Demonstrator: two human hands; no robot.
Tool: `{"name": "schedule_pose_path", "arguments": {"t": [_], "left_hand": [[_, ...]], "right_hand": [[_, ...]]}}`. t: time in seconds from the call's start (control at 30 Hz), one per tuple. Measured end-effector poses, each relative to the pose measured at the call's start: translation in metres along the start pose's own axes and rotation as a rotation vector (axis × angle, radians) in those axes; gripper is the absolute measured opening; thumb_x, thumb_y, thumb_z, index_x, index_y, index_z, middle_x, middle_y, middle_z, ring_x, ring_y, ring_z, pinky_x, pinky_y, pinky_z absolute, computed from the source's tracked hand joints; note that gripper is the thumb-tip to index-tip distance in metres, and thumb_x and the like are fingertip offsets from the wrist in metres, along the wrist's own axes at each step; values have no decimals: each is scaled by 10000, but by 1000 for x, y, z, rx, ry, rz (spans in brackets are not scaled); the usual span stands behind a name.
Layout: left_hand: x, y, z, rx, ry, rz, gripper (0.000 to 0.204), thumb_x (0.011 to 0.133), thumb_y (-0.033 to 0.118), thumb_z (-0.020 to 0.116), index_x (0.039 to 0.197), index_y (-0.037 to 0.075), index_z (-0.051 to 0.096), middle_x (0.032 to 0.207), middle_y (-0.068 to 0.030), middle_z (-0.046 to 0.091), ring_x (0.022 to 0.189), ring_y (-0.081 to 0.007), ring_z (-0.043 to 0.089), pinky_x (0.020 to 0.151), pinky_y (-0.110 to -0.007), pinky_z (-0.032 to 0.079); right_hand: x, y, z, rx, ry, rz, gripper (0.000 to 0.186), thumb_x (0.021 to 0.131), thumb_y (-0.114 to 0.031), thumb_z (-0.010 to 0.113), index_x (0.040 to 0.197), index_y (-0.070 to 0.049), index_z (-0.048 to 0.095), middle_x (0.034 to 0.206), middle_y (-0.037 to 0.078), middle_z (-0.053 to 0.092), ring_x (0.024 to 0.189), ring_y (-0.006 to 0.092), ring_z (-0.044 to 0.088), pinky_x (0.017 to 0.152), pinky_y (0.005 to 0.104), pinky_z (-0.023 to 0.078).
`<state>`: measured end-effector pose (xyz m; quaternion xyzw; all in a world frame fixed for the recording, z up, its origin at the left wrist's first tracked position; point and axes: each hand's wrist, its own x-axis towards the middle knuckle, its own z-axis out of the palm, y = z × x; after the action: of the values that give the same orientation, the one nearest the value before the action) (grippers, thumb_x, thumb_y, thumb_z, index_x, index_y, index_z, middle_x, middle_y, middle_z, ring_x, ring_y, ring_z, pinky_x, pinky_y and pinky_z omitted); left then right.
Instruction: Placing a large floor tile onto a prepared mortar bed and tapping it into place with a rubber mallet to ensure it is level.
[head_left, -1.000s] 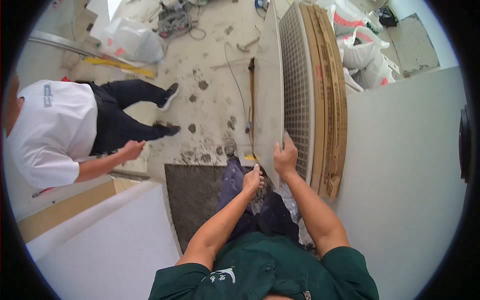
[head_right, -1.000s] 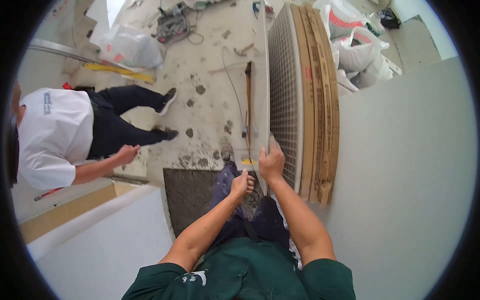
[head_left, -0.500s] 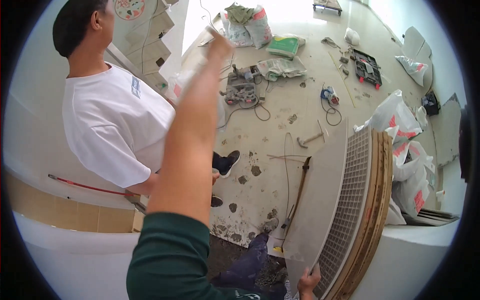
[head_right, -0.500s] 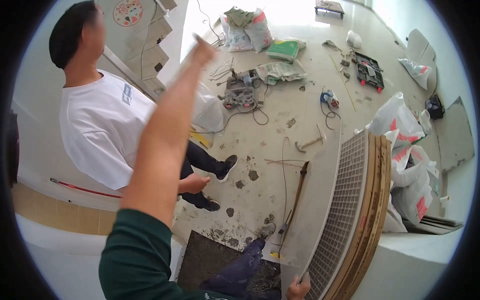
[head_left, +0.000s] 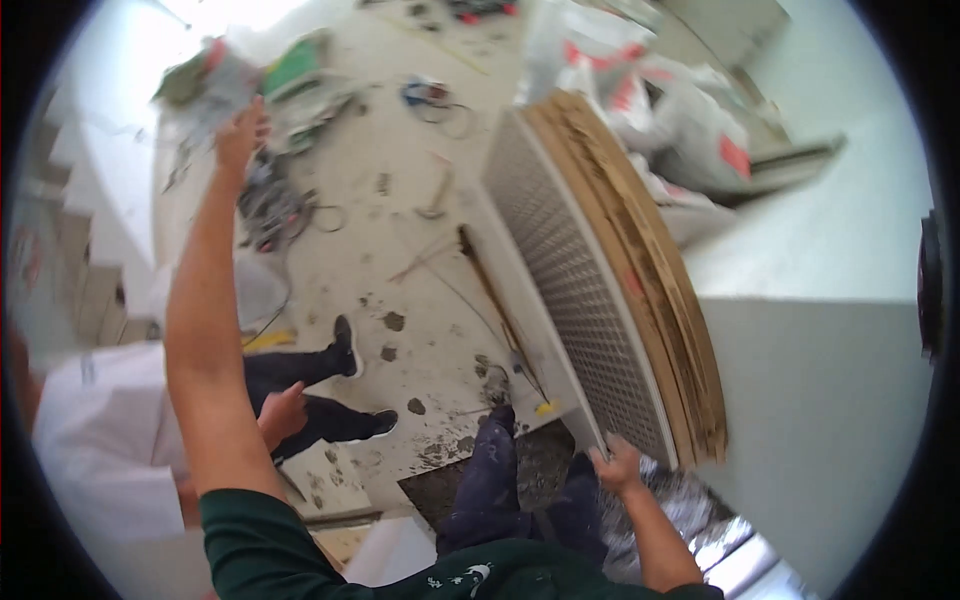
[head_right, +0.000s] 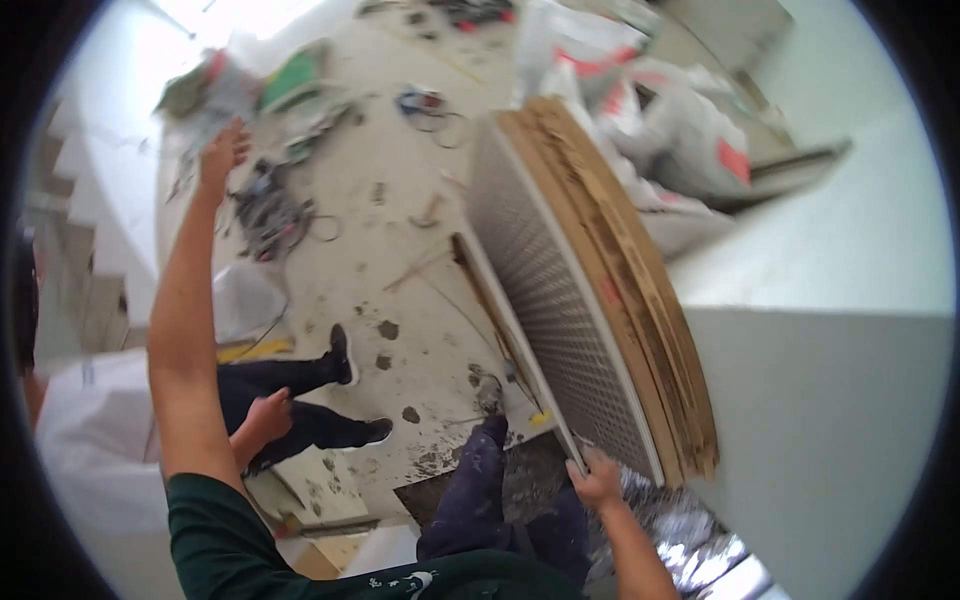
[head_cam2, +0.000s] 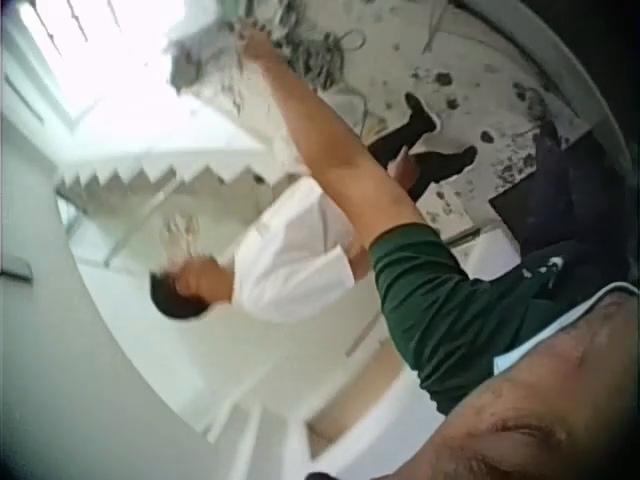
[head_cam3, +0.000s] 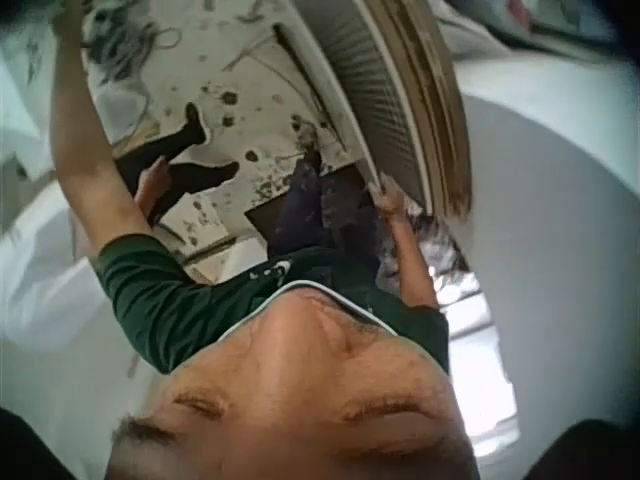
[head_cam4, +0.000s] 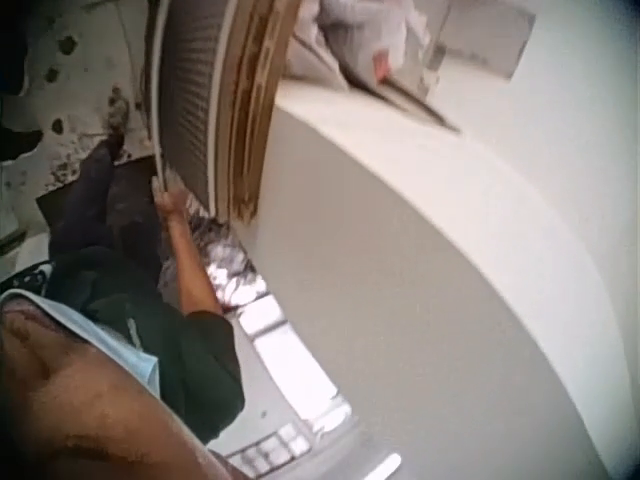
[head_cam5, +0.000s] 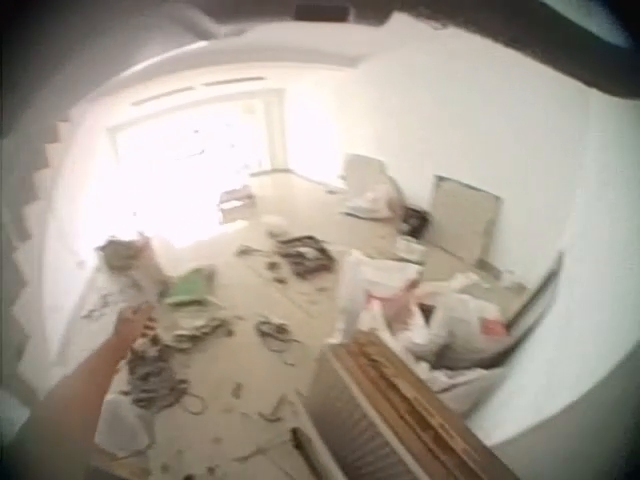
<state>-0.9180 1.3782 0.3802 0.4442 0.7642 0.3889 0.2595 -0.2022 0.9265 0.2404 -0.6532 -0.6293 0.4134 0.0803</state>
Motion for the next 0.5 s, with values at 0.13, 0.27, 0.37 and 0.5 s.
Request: {"name": "schedule_pose_path", "arguments": {"t": [0.13,0.27,0.37,0.5], "left_hand": [[-63,-14,248,-309,-347,-41,669,1041,638,452,1315,55,634,1215,-100,693,1071,-188,622,980,-350,469],[-96,-15,336,-645,-234,5,804,1048,707,286,1417,42,545,1288,-133,648,1194,-263,562,1101,-416,390],[-65,-37,323,-843,-222,-181,884,1040,727,150,1344,31,602,1115,-133,677,1122,-282,589,1078,-425,422],[-41,-72,322,-789,-347,-244,1061,981,799,58,1195,-35,677,1103,-191,702,1103,-336,613,1066,-454,450]], "right_hand": [[-7,-7,3,153,-19,174,435,880,-268,718,1244,-30,699,1188,237,711,1098,405,692,950,431,546],[-36,45,44,862,-29,555,549,985,-447,649,1365,-51,648,1305,148,685,1258,245,616,1074,372,449],[-79,123,113,621,-249,688,616,1019,-521,597,1360,-10,645,1292,139,687,1228,236,610,1071,378,447],[-55,134,124,1087,-381,1194,724,958,-590,668,1254,70,672,1288,203,674,1121,283,670,911,438,530]]}}
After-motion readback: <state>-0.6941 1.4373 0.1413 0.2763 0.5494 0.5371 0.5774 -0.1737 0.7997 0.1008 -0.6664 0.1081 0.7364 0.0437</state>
